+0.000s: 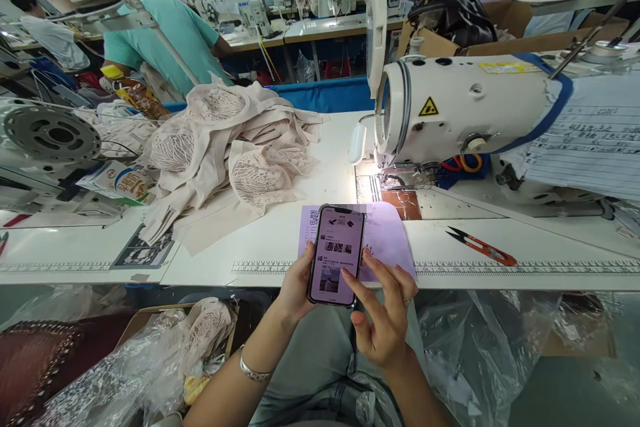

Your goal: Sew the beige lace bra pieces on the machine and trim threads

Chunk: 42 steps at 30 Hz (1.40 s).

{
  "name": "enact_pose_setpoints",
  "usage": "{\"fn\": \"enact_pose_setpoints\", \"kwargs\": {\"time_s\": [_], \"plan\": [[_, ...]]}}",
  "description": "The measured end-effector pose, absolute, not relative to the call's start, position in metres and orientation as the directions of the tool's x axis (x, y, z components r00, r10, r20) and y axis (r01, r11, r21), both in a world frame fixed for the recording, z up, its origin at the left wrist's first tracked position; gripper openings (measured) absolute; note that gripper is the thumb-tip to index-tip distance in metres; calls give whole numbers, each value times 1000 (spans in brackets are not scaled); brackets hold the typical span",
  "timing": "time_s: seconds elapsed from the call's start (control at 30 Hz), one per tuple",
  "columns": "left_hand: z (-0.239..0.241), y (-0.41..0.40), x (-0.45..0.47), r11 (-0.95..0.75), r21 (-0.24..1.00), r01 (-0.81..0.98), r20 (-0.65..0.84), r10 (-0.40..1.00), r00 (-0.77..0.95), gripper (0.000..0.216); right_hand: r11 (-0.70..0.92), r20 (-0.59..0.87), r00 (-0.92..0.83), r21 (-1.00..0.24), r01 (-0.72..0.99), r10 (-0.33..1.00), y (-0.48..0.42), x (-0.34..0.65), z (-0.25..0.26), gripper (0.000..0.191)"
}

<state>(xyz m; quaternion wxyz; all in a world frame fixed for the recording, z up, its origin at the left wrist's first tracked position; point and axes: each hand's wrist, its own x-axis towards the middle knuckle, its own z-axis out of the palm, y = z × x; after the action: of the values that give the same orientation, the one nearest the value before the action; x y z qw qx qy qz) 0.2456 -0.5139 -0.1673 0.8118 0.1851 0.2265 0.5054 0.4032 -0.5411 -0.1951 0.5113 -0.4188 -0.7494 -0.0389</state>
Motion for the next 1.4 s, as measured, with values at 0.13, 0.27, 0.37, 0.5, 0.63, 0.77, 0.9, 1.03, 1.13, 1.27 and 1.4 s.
{"fn": "enact_pose_setpoints", "kwargs": {"time_s": [0.13,0.27,0.37,0.5,0.63,0.77,0.9,1.03,1.13,1.27,1.4], "plan": [[-166,-514,246,406,536,-740,-153,909,387,58,676,816,-135,-360,643,563,-542,404,-195,52],[-169,-514,246,402,538,-741,-176,913,367,59,653,801,-128,-372,659,585,-542,403,-195,51],[-170,-514,246,424,523,-740,-169,902,397,61,602,780,-99,-388,698,618,-541,402,-196,51],[-167,-514,247,417,523,-743,-156,904,398,61,588,779,-95,-382,713,620,-539,401,-197,50],[-166,-514,247,410,526,-745,-154,908,390,62,601,785,-104,-375,706,611,-539,401,-198,50],[-167,-514,247,411,523,-747,-164,908,385,56,622,801,-104,-368,691,590,-540,402,-197,49],[-167,-514,247,415,501,-760,-184,909,375,53,634,808,-103,-369,680,580,-542,401,-196,48],[-169,-514,248,407,486,-773,-206,913,352,47,632,800,-117,-365,683,588,-542,402,-195,49],[-169,-514,247,399,487,-777,-206,917,341,44,635,802,-114,-368,680,587,-542,402,-195,49],[-167,-514,247,401,492,-773,-191,916,353,46,630,800,-111,-369,684,589,-543,403,-197,49],[-167,-514,248,404,495,-769,-172,913,369,47,628,799,-110,-370,685,591,-543,404,-198,49]]}}
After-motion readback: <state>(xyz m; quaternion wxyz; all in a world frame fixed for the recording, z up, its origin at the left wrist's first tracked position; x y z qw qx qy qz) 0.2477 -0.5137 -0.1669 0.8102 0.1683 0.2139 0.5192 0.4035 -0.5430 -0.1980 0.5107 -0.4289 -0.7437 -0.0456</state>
